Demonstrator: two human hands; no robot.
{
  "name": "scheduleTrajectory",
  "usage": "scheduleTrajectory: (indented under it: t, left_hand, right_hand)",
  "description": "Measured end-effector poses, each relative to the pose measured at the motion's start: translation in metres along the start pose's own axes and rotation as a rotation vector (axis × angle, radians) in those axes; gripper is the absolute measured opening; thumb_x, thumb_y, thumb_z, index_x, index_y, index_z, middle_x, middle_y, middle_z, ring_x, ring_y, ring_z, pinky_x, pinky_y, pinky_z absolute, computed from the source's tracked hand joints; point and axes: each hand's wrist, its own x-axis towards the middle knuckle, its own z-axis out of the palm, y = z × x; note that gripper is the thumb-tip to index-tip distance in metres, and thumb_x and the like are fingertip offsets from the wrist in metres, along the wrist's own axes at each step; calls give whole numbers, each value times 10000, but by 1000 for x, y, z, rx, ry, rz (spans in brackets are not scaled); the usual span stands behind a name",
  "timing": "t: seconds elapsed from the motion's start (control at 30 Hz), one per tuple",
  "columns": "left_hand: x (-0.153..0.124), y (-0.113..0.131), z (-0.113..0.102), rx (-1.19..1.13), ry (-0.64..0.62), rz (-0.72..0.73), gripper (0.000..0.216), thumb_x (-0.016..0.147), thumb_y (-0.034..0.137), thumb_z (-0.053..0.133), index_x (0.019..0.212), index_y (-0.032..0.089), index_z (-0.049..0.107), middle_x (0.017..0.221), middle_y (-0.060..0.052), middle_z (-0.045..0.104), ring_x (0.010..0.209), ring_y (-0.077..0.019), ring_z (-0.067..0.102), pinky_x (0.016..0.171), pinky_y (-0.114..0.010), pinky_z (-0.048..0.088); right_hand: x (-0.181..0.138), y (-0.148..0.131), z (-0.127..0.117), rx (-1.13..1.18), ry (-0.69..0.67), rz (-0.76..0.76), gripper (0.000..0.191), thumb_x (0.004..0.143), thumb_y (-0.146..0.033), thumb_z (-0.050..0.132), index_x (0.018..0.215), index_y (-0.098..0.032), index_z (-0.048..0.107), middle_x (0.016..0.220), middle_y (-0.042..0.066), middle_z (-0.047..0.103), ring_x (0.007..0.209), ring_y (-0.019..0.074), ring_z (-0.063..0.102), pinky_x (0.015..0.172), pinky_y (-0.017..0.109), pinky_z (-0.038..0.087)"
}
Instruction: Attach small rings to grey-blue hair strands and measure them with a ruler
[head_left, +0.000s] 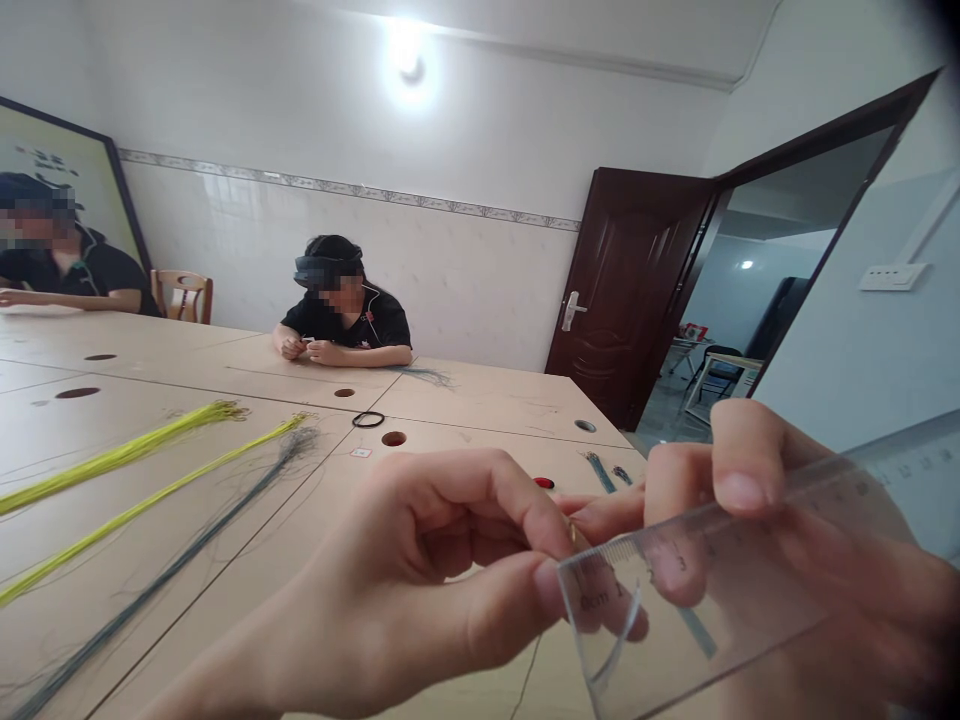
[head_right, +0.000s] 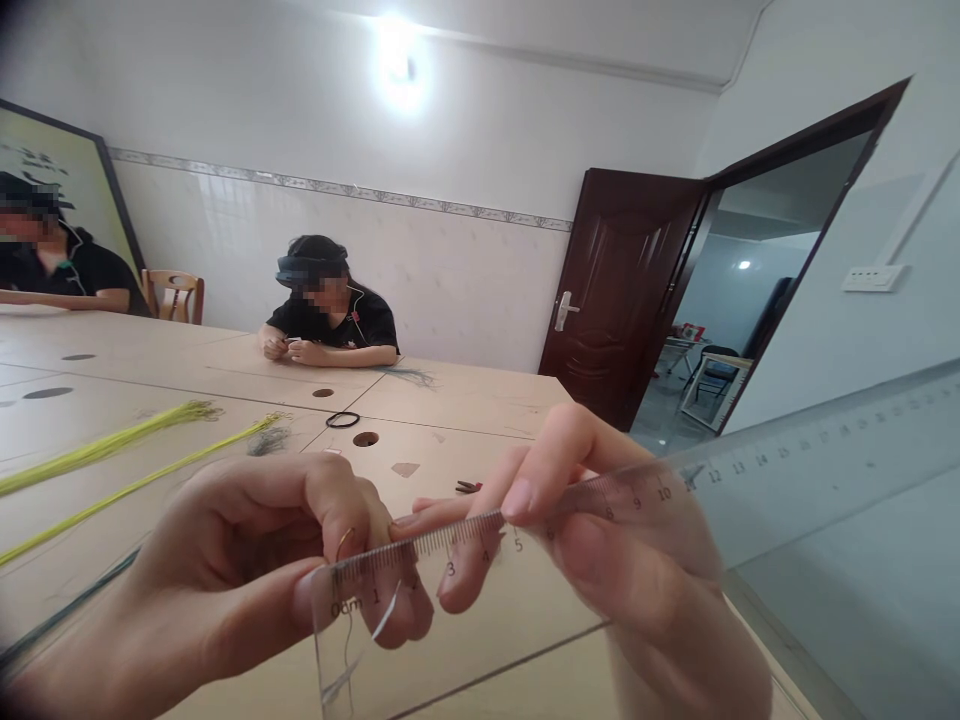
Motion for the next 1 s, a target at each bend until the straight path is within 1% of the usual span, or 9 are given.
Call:
scheduleTrajectory:
  t: [0.27,0.33,0.4,0.47,0.53,0.6,0.73,0.9,1.0]
  left_hand:
    - [-3,-1,-1,60,15,3,73,874,95,588,841,127,645,861,-19,734,843,-120,685,903,-270,539]
    - [-3,-1,-3,131,40,9,78,877,112,589,834,135,650,846,-18,729,844,-122,683,865,-248,553]
    - [-1,-2,-6,265,145,84,81,880,138,595,826,153,654,824,-10,721,819,-112,676,792,-196,563]
    - [1,-2,-9,398,378,290,107,887,140,586,811,176,652,799,11,702,758,-88,657,727,-152,556]
    - [4,0,-12,425,601,518,197,902,100,533,763,185,643,762,25,668,676,-71,620,663,-141,550]
    - [6,3,-12,363,702,636,287,893,42,462,704,182,624,727,22,635,604,-70,582,594,-152,545]
    - [6,6,-8,290,704,622,304,850,4,435,668,174,608,666,23,601,535,-71,551,518,-158,534]
    - [3,7,-8,291,671,604,310,856,3,421,672,166,609,664,23,603,526,-64,547,521,-150,540]
    - [3,12,-9,269,667,641,321,828,-27,400,661,156,603,635,23,601,504,-68,553,486,-156,539]
  right_hand:
    - [-1,-1,2,-34,-24,-30,87,923,-280,484,959,-293,563,812,3,663,785,238,685,609,404,570]
    - [0,-1,0,-46,-20,-44,140,928,-300,463,967,-279,596,836,24,659,869,264,683,655,419,577]
    - [3,0,-3,-43,36,-113,273,943,-349,415,937,-235,662,868,47,653,940,272,673,766,436,574]
    - [8,2,-7,-25,101,-135,416,955,-398,373,841,-189,714,820,57,661,853,240,701,775,392,581]
    - [14,5,-10,-44,144,10,466,952,-429,394,738,-159,708,697,57,682,639,192,712,608,300,590]
    - [21,13,-12,-158,165,305,414,907,-478,493,731,-141,656,599,62,690,501,178,686,427,205,512]
    - [36,50,-10,-525,138,795,430,818,-570,578,940,-161,525,558,18,674,434,150,648,361,152,416]
    - [47,124,3,-694,-119,1042,340,917,-367,492,712,-107,569,487,-7,572,385,103,565,391,193,444]
    - [48,155,15,-814,-177,1146,333,947,-356,487,773,-98,603,591,-16,597,481,84,578,499,220,502]
